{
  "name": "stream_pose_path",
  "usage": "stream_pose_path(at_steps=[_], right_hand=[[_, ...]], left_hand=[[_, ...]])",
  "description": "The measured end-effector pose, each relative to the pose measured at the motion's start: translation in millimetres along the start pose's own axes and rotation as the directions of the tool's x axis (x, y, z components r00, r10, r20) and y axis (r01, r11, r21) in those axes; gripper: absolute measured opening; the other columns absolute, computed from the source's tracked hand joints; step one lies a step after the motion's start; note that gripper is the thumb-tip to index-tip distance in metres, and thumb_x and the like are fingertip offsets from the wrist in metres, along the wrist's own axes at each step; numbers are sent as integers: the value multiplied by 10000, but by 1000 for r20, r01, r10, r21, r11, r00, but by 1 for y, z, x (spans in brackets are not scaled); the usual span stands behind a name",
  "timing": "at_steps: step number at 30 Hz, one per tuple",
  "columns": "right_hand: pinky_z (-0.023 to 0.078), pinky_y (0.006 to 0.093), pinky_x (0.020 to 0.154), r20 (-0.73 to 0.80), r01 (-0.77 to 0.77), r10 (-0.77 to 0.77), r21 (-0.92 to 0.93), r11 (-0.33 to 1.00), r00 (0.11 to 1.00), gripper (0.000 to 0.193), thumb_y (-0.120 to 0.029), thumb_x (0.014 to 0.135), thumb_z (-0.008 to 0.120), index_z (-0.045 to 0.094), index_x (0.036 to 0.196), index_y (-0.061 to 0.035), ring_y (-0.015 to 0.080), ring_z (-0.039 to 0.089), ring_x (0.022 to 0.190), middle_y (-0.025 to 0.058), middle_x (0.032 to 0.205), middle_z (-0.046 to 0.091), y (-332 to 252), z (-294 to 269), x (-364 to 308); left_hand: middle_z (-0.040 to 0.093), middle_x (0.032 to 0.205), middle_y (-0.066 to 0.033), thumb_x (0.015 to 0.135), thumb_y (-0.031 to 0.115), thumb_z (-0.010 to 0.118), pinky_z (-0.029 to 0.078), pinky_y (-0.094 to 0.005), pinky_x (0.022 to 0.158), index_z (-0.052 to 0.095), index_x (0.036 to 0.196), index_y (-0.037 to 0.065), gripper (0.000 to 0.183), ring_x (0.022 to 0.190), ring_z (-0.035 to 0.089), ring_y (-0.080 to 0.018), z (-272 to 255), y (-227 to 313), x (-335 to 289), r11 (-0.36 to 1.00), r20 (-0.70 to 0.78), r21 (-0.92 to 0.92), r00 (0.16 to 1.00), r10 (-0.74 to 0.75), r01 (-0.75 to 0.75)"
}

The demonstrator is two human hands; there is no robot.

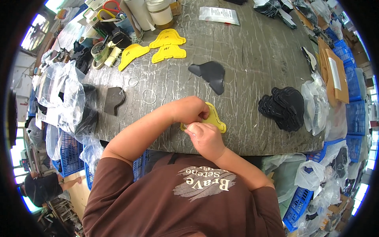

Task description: Trace outlines on shoe component pieces using a white marking pen.

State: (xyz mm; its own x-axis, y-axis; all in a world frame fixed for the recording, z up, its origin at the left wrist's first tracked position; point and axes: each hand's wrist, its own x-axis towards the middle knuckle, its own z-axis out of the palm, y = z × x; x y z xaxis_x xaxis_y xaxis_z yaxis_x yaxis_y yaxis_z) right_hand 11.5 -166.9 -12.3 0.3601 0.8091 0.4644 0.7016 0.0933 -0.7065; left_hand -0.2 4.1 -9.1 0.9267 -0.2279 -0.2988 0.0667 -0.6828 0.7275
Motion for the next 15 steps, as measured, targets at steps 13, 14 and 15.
stream_pose_path(at_steps=[13, 14, 15], right_hand=[[504, 409, 641, 50, -76, 74, 51, 996, 996, 154, -40, 807, 693, 554, 872, -37, 338, 637, 720, 123, 814, 659, -2, -7, -8], [505, 401, 646, 44, -110, 107, 58, 992, 993, 147, -39, 816, 689, 554, 873, -36, 333, 640, 729, 122, 817, 662, -2, -9, -9], [505, 401, 646, 44, -110, 108, 57, 992, 993, 147, -39, 816, 689, 554, 873, -36, 333, 640, 729, 122, 817, 662, -1, -10, -10]], left_hand=[[702, 845, -143, 675, 95, 720, 518, -386, 713, 699, 896, 46, 227, 797, 673, -318, -2, 2, -2, 1000, 28, 17, 1000, 0, 0], [702, 841, -140, 708, 117, 723, 513, -384, 714, 692, 914, 45, 219, 792, 672, -312, -3, 2, -2, 999, 42, 34, 999, 7, -9], [702, 841, -140, 708, 117, 723, 513, -384, 714, 692, 914, 45, 219, 792, 672, -312, -3, 4, -2, 999, 42, 34, 999, 8, -10]])
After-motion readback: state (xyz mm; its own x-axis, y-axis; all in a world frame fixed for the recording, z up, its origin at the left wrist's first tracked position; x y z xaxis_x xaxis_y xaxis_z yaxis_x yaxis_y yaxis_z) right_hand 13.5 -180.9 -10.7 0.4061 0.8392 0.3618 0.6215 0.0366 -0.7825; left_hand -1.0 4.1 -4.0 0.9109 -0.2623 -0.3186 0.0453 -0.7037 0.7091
